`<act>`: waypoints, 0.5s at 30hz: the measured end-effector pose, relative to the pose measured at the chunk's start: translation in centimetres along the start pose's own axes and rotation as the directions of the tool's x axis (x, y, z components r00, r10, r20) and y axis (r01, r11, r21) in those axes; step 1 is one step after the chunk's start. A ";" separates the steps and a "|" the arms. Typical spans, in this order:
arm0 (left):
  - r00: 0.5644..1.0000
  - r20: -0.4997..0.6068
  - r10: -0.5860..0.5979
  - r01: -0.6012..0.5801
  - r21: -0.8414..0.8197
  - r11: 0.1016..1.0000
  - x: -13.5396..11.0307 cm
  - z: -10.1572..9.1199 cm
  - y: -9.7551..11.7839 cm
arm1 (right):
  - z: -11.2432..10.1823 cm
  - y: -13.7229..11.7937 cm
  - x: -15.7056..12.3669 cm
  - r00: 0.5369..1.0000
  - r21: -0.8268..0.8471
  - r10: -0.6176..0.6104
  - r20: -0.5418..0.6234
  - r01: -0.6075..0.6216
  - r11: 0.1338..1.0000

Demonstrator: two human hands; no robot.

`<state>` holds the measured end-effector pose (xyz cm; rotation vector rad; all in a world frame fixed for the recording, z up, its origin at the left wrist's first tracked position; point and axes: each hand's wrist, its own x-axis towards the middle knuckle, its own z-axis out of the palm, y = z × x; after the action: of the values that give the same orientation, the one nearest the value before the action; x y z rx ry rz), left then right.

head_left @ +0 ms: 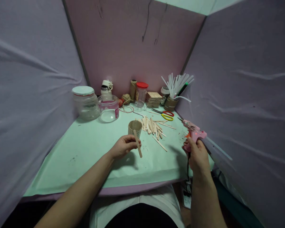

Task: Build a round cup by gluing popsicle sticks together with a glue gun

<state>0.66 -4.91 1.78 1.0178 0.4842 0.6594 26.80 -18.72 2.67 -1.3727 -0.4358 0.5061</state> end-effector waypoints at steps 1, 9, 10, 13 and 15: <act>1.000 -0.009 0.000 0.000 -0.012 1.000 0.0 0.0 0.0 | 0.6 -0.5 -1.1 0.995 0.094 0.063 0.071 -0.069 0.993; 0.998 0.030 -0.049 0.052 -0.121 0.991 -0.2 -0.6 0.2 | 3.0 -0.1 -7.7 0.905 0.051 0.062 0.420 -0.092 0.994; 0.998 0.039 -0.056 0.060 -0.128 0.990 -0.2 -0.7 0.1 | 2.9 0.0 -8.1 0.882 0.018 0.046 0.470 -0.061 0.998; 0.997 0.052 -0.057 0.064 -0.144 0.988 -0.2 -0.9 0.1 | 2.9 -0.1 -9.4 0.843 -0.115 0.017 0.538 0.053 0.992; 0.997 0.050 -0.050 0.057 -0.157 0.986 -0.1 -1.0 0.0 | 3.1 -0.4 -10.1 0.832 -0.222 0.008 0.555 0.139 0.965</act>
<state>-0.07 -4.34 1.30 0.8655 0.4111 0.6151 16.84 -22.06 3.55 -1.4372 -1.0527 0.8175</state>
